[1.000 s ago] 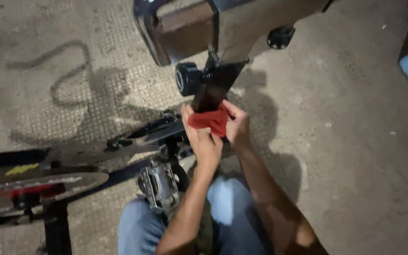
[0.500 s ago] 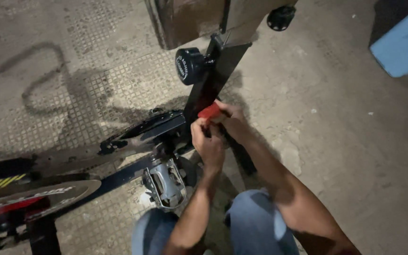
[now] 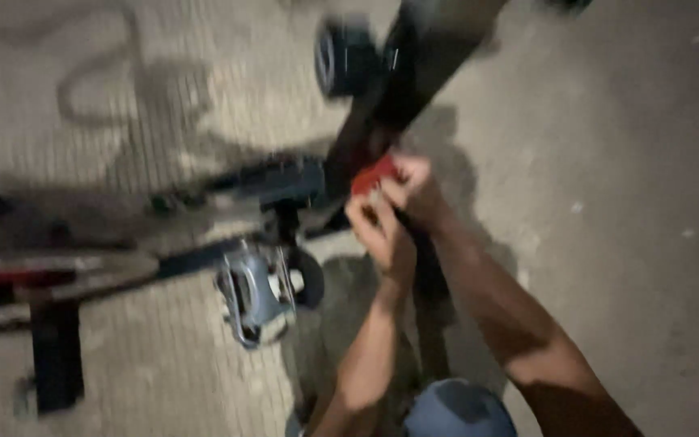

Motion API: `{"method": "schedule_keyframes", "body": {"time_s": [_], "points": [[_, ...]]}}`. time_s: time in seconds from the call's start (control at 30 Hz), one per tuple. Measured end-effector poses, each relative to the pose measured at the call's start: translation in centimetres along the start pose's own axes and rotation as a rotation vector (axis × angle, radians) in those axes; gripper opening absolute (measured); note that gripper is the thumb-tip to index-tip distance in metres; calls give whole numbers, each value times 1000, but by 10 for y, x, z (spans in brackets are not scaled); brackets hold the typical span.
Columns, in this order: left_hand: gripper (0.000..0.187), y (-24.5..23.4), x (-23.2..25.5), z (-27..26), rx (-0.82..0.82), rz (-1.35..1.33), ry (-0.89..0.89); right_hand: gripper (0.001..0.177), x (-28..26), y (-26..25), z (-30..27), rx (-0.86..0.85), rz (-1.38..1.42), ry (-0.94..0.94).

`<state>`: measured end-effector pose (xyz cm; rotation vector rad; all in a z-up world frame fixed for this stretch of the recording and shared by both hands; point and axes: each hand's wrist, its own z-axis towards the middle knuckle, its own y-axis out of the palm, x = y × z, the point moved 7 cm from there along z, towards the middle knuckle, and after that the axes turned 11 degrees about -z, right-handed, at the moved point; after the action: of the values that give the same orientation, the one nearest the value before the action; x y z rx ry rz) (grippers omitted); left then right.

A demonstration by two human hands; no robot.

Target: Wiping down stationary bikes and weight benches with a red cleaning cloth in a gym.

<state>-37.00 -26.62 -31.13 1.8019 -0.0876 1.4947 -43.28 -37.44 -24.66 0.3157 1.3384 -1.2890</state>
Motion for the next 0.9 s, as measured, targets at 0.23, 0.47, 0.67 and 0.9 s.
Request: {"method": "schedule_keyframes", "body": {"time_s": [0.23, 0.47, 0.67, 0.9], "points": [[25, 10, 12, 10, 48, -67, 98, 28, -13, -1, -13, 161, 33, -129], [18, -1, -44, 6, 148, -70, 181, 36, -6, -4, -17, 83, 2, -106], [18, -13, -78, 3, 40, 28, 185, 41, 64, -5, -44, 196, -90, -143], [22, -25, -230, -5, -149, 536, -354, 32, 195, -13, -98, 41, -313, 278]]}}
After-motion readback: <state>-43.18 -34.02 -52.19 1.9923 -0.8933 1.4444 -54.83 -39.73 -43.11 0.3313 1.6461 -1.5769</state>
